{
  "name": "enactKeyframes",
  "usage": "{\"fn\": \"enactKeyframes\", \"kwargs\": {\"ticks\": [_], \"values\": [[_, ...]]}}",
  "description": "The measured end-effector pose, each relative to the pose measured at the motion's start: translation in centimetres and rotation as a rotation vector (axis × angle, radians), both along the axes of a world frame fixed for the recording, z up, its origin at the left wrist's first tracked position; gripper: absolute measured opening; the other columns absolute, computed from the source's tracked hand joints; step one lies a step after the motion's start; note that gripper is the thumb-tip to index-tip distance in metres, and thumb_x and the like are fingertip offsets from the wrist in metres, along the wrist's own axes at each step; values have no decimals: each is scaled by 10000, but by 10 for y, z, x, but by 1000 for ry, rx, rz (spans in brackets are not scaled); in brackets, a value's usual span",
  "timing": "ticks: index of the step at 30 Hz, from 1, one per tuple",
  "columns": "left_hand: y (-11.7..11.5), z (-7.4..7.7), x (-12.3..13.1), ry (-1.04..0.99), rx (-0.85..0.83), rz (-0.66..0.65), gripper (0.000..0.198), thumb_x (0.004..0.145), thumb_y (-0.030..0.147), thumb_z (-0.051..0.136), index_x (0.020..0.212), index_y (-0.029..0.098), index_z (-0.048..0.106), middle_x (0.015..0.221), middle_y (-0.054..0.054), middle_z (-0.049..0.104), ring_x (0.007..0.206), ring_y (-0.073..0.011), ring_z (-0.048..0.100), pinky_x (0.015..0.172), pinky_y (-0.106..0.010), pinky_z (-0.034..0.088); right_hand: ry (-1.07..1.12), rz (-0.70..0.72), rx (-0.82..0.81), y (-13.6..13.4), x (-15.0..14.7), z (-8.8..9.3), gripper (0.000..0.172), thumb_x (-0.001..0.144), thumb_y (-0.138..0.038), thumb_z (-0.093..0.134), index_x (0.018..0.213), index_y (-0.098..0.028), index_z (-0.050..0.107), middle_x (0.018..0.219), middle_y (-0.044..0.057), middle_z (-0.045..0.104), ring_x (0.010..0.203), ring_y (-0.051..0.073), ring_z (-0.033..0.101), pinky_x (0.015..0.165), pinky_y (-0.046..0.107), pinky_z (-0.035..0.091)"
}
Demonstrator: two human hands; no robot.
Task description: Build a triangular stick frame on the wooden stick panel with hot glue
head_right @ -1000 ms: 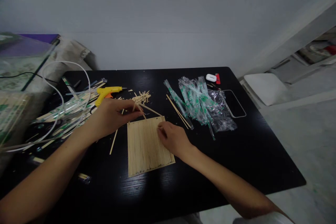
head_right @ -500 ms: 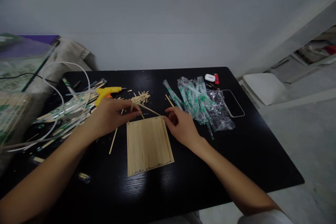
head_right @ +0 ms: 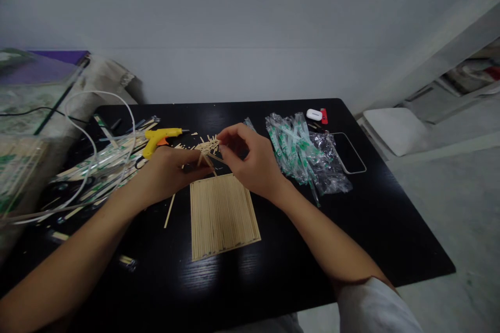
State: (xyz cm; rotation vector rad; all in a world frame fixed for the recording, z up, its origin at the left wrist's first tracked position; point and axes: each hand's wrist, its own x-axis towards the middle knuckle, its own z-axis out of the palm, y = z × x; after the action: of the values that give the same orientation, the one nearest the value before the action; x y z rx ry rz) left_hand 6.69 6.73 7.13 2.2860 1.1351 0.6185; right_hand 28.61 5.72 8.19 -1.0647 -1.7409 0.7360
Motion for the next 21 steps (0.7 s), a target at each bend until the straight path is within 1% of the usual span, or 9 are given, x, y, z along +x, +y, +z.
{"fn": "enactKeyframes", "kwargs": {"ticks": [2, 4, 6, 8, 10, 12, 14, 17, 21], "values": [[0, 0, 1, 2, -6, -14, 163, 909, 245, 691, 762, 176, 706, 603, 41, 623, 539, -86, 512, 550, -225, 350, -13, -62, 46, -9, 0, -2, 20, 923, -208, 650, 939, -209, 639, 856, 5, 673, 754, 136, 654, 688, 283, 552], [0, 0, 2, -2, -14, -26, 127, 906, 228, 689, 792, 183, 724, 612, 50, 629, 548, -84, 516, 563, -223, 357, -32, -77, 96, -21, 1, -8, 38, 921, -207, 659, 906, -210, 624, 794, -11, 639, 672, 118, 610, 623, 263, 515], [0, -1, 3, -7, -27, -31, 101, 902, 226, 693, 819, 192, 740, 628, 54, 642, 558, -83, 530, 572, -224, 365, -46, -8, 100, -33, 0, -19, 47, 925, -208, 660, 894, -210, 624, 710, -38, 611, 569, 91, 550, 548, 235, 464], [0, -2, 3, -8, -41, -28, 98, 905, 237, 695, 837, 197, 751, 647, 49, 660, 569, -86, 546, 575, -229, 371, -72, 64, 41, -42, 0, -36, 41, 933, -218, 650, 895, -207, 639, 650, -55, 586, 518, 82, 524, 518, 222, 439], [1, -4, 2, -7, -46, -18, 123, 911, 256, 693, 822, 194, 751, 643, 42, 661, 565, -89, 540, 567, -237, 368, -116, 75, -50, -47, -1, -56, 39, 936, -230, 646, 914, -201, 658, 651, -53, 605, 519, 84, 535, 541, 223, 451], [1, -5, 2, -8, -42, -12, 146, 918, 268, 684, 807, 193, 744, 621, 41, 643, 549, -87, 517, 557, -241, 361, -212, 64, -129, -48, -1, -75, 43, 921, -214, 656, 946, -192, 683, 665, -42, 642, 558, 98, 580, 592, 234, 472], [1, -5, 2, -13, -35, -13, 156, 922, 267, 674, 798, 195, 735, 604, 44, 624, 541, -85, 500, 552, -239, 358, -296, 32, -192, -48, -2, -90, 118, 904, -182, 657, 1013, -179, 703, 703, -23, 688, 596, 114, 622, 629, 244, 491], [1, -4, 3, -17, -35, -20, 160, 925, 268, 666, 796, 198, 729, 612, 42, 625, 550, -85, 507, 554, -234, 368, -398, 9, -211, -45, -4, -101, 210, 916, -165, 626, 1105, -179, 717, 815, 17, 750, 685, 143, 680, 703, 271, 525], [0, -2, 3, -32, -46, -28, 126, 916, 256, 665, 838, 202, 748, 650, 41, 660, 565, -81, 543, 573, -225, 396, -481, -2, -177, -42, -11, -103, 224, 968, -177, 580, 1146, -182, 716, 972, 71, 777, 863, 188, 725, 825, 323, 548]]}}
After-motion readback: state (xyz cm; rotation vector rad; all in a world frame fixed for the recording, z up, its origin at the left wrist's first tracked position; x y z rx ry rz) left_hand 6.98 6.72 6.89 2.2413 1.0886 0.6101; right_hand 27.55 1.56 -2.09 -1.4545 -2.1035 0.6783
